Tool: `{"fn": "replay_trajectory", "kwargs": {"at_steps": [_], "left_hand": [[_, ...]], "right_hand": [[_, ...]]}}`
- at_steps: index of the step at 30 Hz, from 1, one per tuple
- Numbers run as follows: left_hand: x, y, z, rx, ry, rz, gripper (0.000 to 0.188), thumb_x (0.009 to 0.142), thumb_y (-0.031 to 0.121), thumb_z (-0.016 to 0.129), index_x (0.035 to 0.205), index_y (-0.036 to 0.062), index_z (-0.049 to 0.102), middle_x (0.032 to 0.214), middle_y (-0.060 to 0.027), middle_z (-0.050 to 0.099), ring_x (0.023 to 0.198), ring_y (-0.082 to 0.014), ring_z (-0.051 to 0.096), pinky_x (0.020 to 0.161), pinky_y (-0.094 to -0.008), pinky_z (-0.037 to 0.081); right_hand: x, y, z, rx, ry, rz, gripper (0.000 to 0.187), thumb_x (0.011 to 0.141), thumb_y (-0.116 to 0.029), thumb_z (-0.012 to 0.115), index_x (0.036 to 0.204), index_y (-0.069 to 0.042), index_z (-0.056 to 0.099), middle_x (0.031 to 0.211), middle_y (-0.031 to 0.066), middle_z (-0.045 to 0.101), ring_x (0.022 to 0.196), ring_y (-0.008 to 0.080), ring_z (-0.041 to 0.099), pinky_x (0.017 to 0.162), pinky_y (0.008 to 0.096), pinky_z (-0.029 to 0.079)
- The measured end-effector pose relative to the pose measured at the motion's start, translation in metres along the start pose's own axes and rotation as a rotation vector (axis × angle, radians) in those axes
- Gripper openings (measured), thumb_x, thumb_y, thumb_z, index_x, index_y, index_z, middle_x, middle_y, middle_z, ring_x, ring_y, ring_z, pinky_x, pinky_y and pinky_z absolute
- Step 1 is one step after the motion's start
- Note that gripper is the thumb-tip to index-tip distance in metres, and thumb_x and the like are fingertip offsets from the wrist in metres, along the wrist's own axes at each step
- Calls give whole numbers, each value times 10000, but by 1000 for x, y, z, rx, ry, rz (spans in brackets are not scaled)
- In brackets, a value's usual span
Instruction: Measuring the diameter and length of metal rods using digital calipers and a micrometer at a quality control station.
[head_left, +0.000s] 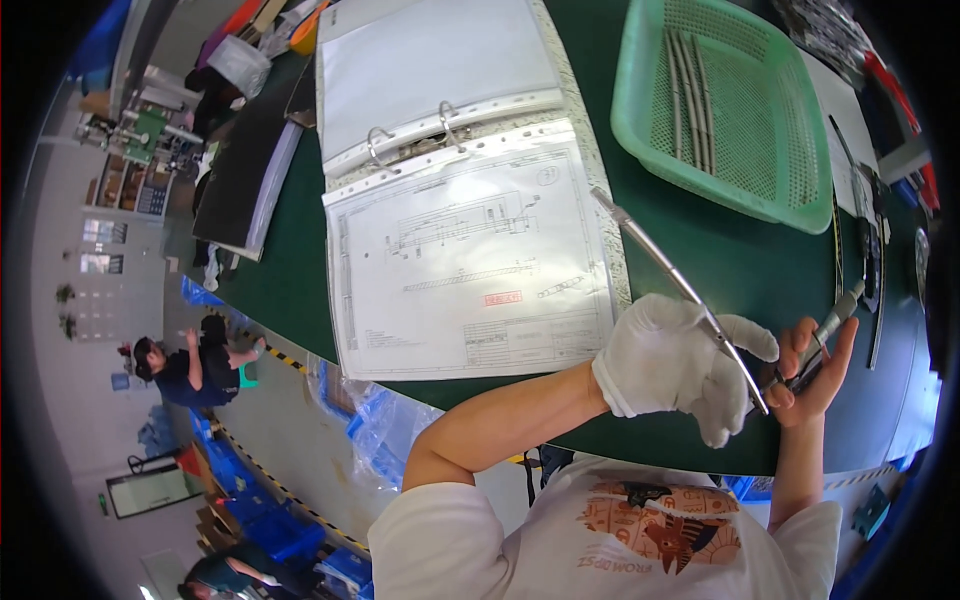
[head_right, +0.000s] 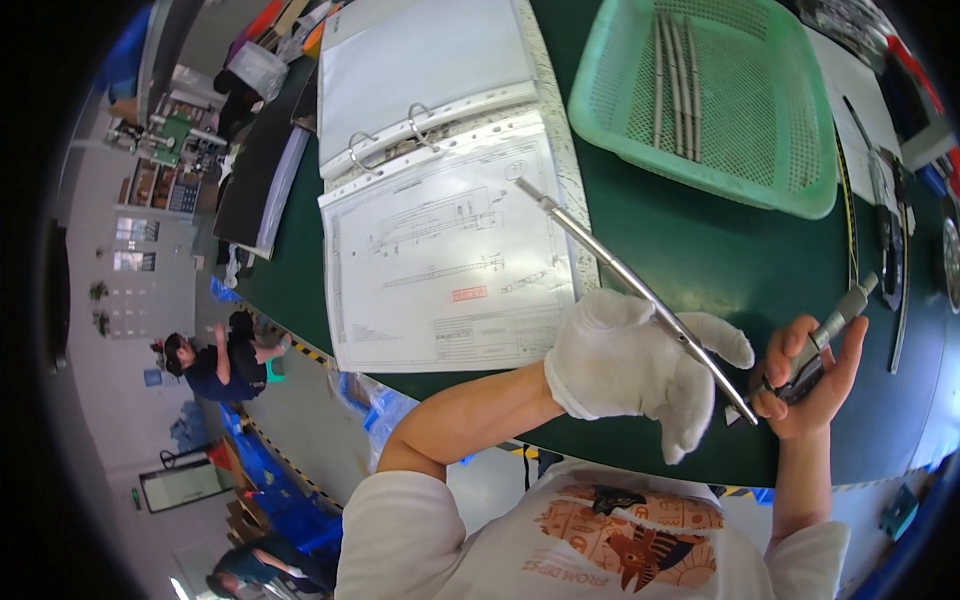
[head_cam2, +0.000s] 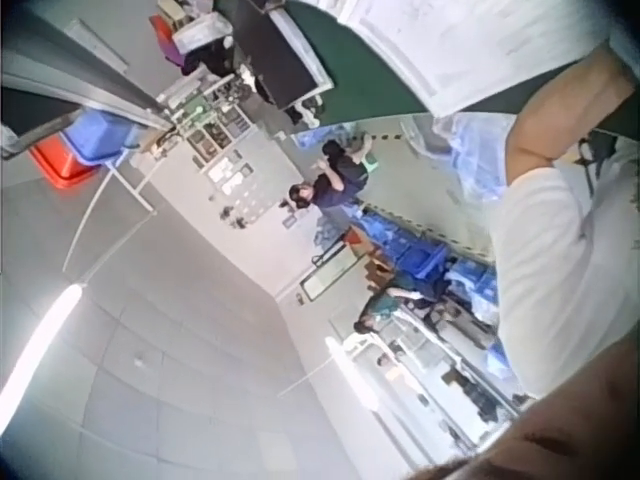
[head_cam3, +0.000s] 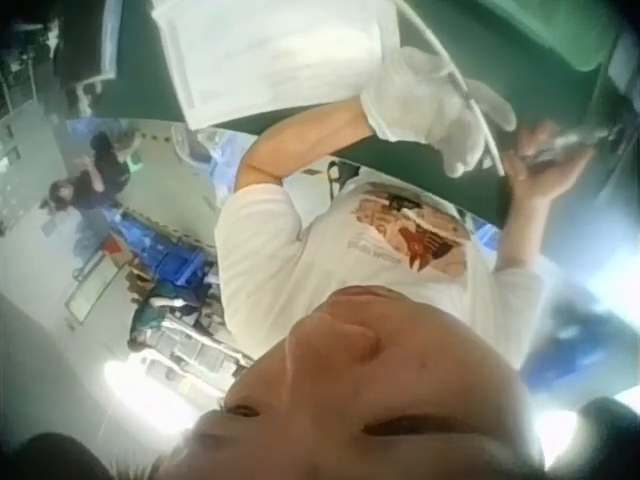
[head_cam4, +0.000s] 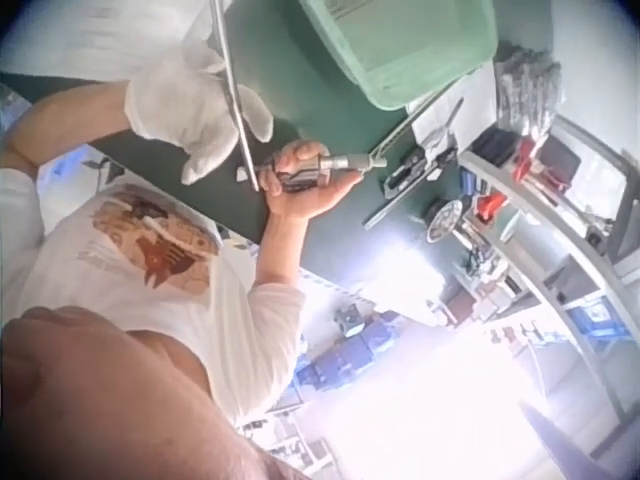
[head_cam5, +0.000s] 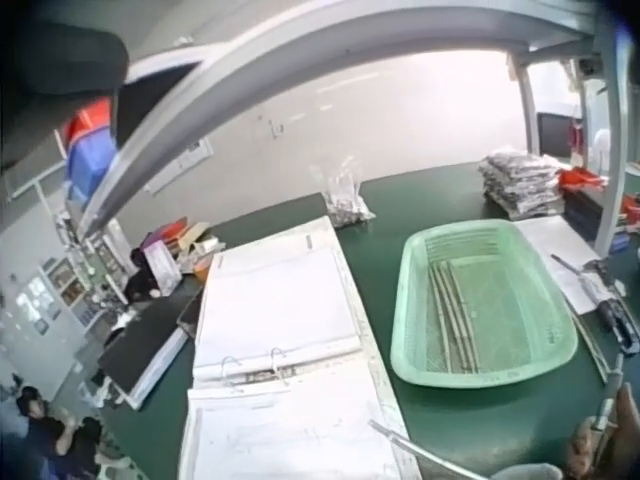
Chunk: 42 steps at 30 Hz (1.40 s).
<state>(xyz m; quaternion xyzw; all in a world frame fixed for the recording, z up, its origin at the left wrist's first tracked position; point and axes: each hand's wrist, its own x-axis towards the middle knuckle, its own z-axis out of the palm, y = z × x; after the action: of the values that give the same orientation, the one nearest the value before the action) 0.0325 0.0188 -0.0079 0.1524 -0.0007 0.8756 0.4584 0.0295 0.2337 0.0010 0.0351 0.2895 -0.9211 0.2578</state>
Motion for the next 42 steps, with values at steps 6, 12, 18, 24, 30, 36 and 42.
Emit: {"fn": "replay_trajectory", "kwargs": {"at_steps": [6,12,18,24,30,36,42], "left_hand": [[-1,5,13,-323,83,-69,789,743,672,258,1154,15,402,916,-320,515,836,-426,529,728,-496,410],[2,0,0,-357,80,-147,788,735,703,203,944,23,541,886,-278,547,781,-429,542,677,-511,427],[4,6,4,-234,250,-164,718,734,701,237,655,44,515,720,-274,564,657,-416,558,585,-477,446],[3,6,6,-332,245,-187,635,783,645,168,585,78,370,586,-274,523,478,-377,529,455,-390,451],[-11,24,27,-131,-33,-8,682,767,674,127,675,69,427,516,-221,504,394,-289,503,376,-361,419],[-36,54,66,248,133,618,374,856,465,358,802,96,385,438,-15,388,303,-95,374,278,-204,281],[4,33,35,1145,1294,872,251,846,225,501,704,94,340,447,-11,373,296,-78,354,261,-213,283]], "right_hand": [[1,0,-1,-40,5,-26,624,804,-616,243,771,-18,418,572,114,441,294,212,378,266,282,309],[1,1,-1,-53,33,-3,618,805,-614,240,743,-22,405,551,112,429,284,210,367,254,284,290],[4,0,-5,-79,25,-16,621,813,-606,232,761,-16,419,562,121,445,277,204,360,251,282,287],[2,1,0,-109,71,-14,590,846,-554,195,787,-25,448,567,141,477,290,196,380,259,268,297],[6,-4,8,-135,208,-73,601,852,-536,173,772,-22,474,582,149,498,287,179,361,264,246,306],[3,-4,16,-102,180,-34,641,818,-580,215,811,-6,499,628,151,513,359,153,397,313,218,348],[2,-2,12,-111,102,21,678,789,-616,229,841,-5,516,675,142,558,460,133,474,365,198,366]]}}
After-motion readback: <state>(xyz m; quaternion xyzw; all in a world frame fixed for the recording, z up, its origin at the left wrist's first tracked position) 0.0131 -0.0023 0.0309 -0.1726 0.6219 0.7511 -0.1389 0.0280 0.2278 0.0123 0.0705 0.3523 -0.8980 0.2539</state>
